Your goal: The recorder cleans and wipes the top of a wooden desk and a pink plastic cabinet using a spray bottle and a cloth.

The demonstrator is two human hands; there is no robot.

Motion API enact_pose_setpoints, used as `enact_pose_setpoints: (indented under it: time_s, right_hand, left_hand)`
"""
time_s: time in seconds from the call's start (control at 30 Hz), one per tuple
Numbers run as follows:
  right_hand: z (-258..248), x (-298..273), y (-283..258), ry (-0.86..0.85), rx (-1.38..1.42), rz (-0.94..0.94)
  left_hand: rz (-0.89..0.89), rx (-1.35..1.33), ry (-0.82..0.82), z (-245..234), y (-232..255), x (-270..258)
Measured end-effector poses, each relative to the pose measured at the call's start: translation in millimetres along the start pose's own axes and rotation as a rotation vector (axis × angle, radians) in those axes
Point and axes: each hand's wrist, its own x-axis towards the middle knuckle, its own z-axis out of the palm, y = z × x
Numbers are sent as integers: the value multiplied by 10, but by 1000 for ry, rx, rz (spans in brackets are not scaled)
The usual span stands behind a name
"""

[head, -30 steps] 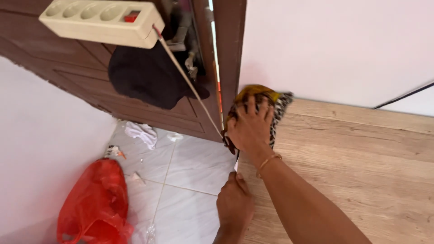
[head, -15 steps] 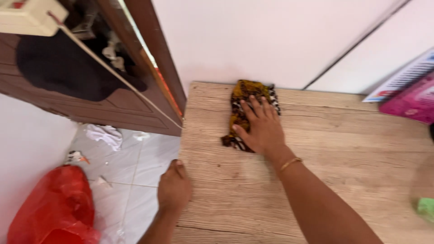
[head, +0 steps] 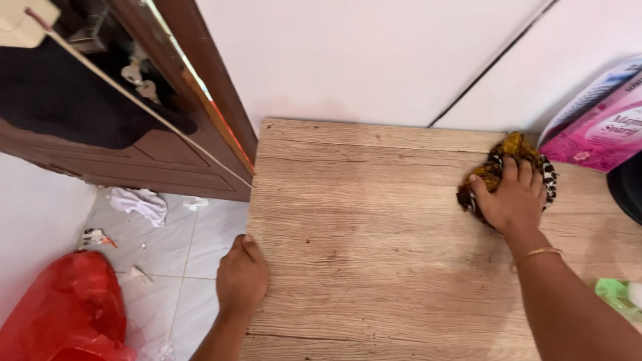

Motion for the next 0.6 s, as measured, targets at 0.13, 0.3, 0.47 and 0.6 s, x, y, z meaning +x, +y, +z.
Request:
enact_pose_setpoints:
  time_s: [0.13,0.3,0.47,0.6]
  right_hand:
    - [126,-147,-871,49,-18,-62]
    - [-141,-550,-2584,-56,4,-342]
    - [-247,-926,-3783,-218,113,-509]
    - [-135,-976,-3789,-176,206,-687]
  left_hand:
    - [-4,-47,-24,-21,-12,1]
    - [8,-94,-84,-52,-39,37]
    - [-20,-130,-164,-209,3,-7]
    - [20,-106,-110,-119,-56,6]
